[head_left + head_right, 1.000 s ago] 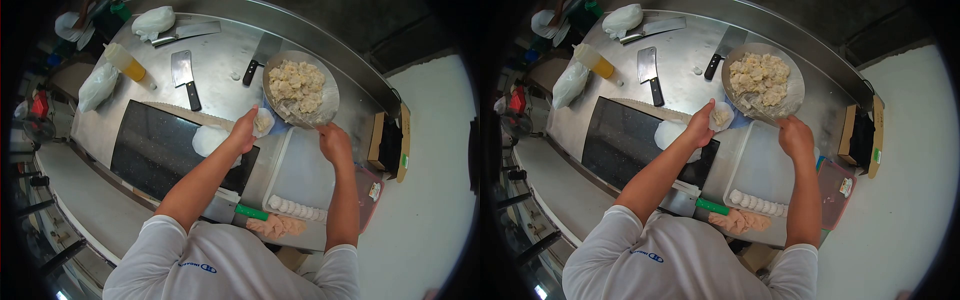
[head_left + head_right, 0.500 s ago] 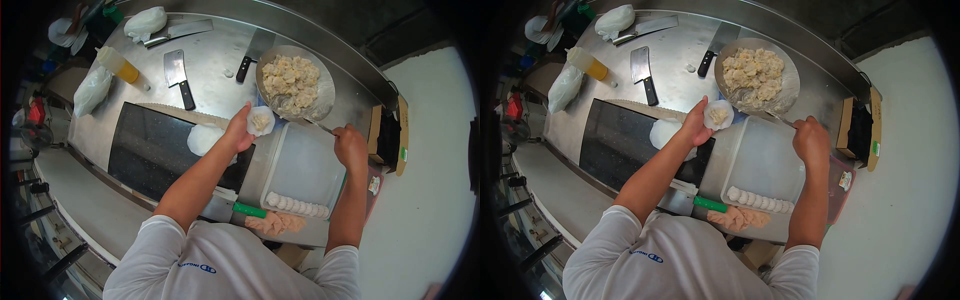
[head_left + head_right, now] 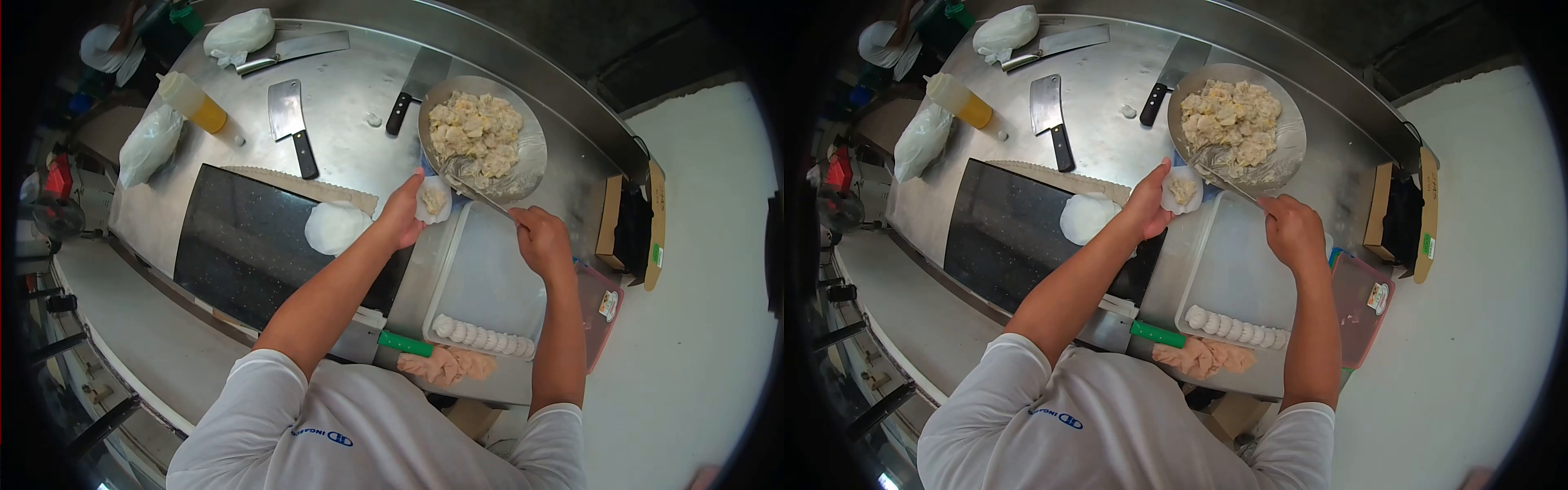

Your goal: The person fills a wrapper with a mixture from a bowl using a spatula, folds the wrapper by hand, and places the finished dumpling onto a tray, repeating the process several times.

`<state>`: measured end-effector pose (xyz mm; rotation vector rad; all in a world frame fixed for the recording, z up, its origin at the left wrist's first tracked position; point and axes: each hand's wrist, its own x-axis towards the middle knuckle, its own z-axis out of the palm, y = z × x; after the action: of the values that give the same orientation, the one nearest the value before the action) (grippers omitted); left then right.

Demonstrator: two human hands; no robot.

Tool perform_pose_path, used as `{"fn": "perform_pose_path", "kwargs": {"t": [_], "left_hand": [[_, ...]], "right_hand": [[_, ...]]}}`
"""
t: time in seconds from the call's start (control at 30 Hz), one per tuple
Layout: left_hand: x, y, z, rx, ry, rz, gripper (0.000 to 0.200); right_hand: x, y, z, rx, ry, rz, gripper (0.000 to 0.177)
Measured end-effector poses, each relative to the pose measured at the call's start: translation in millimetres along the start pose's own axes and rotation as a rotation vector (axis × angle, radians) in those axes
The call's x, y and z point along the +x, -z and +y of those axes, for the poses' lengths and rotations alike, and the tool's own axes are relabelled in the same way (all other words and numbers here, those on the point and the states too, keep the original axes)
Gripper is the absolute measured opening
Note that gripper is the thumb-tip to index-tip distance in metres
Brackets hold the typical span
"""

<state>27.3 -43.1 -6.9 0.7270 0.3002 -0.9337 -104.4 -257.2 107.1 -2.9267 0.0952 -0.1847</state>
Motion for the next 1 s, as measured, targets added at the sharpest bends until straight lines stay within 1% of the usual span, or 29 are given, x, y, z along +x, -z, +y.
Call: {"fn": "perform_pose_path", "kwargs": {"t": [0.07, 0.1, 0.17, 0.23, 0.27, 0.33, 0.37, 0.43, 0.5, 0.57, 0.63, 0.67, 0.73, 0.77, 0.83, 0.9, 0.97, 1.0], "left_hand": [[-5.1, -3.7, 3.6, 0.013, 0.003, 0.009, 0.059], [-8.7, -3.5, 5.2, 0.020, 0.029, -0.010, 0.060], [-14.0, -0.1, 8.2, 0.028, 0.051, -0.027, 0.061], [-18.4, 7.0, 9.9, 0.012, 0.135, -0.199, 0.062], [-20.4, 9.3, 10.0, 0.015, 0.136, -0.201, 0.062], [-27.7, 11.9, 9.4, 0.029, 0.177, -0.269, 0.062], [-31.9, 12.8, 8.4, 0.032, 0.173, -0.268, 0.062], [-39.5, 13.4, 6.4, 0.053, 0.121, -0.128, 0.057], [-41.1, 14.8, 4.8, 0.028, 0.115, -0.136, 0.056], [-42.2, 18.8, 4.6, 0.003, 0.104, -0.144, 0.055], [-46.5, 18.4, 7.1, 0.073, 0.149, -0.357, 0.055], [-48.6, 16.6, 5.5, 0.077, 0.146, -0.361, 0.055], [-60.4, 6.1, 7.9, 0.132, 0.059, -0.216, 0.059], [-65.2, 2.7, 9.3, 0.133, 0.054, -0.212, 0.059], [-70.8, -4.4, 11.2, 0.237, -0.007, -0.118, 0.063], [-76.4, -8.4, 15.1, 0.300, 0.000, -0.148, 0.065], [-81.7, -15.0, 14.1, 0.368, 0.016, -0.180, 0.067], [-86.6, -22.4, 13.3, 0.430, 0.016, -0.105, 0.068]], "right_hand": [[-6.1, 1.5, 4.6, 0.237, 0.019, 0.016, 0.025], [-10.4, 1.6, 2.4, 0.239, 0.023, 0.014, 0.025], [-21.4, 1.9, -3.6, 0.394, 0.005, -0.024, 0.026], [-31.7, -11.2, -12.4, 0.344, 0.022, 0.014, 0.027], [-35.9, -15.0, -14.8, 0.291, 0.039, 0.053, 0.027], [-41.8, -11.5, -13.0, 0.254, 0.046, 0.035, 0.026], [-43.3, -10.2, -13.5, 0.219, 0.059, 0.015, 0.026], [-46.7, 9.3, -25.1, 0.179, 0.033, 0.028, 0.027], [-49.3, 16.1, -32.6, 0.131, 0.004, 0.040, 0.029], [-49.9, 11.2, -38.1, 0.173, 0.093, 0.067, 0.026], [-52.3, 7.5, -39.7, 0.141, 0.082, 0.065, 0.026], [-53.3, 7.6, -40.3, 0.109, 0.073, 0.056, 0.026], [-58.2, 23.4, -48.6, 0.092, 0.053, 0.072, 0.026], [-62.8, 30.5, -53.5, 0.074, 0.023, 0.080, 0.026], [-68.7, 37.4, -59.3, 0.094, 0.013, 0.116, 0.027], [-70.8, 38.3, -61.0, 0.111, -0.005, 0.156, 0.028], [-71.0, 30.7, -60.4, -0.007, 0.084, 0.167, 0.030], [-73.1, 28.3, -62.5, -0.009, 0.077, 0.173, 0.030]]}}
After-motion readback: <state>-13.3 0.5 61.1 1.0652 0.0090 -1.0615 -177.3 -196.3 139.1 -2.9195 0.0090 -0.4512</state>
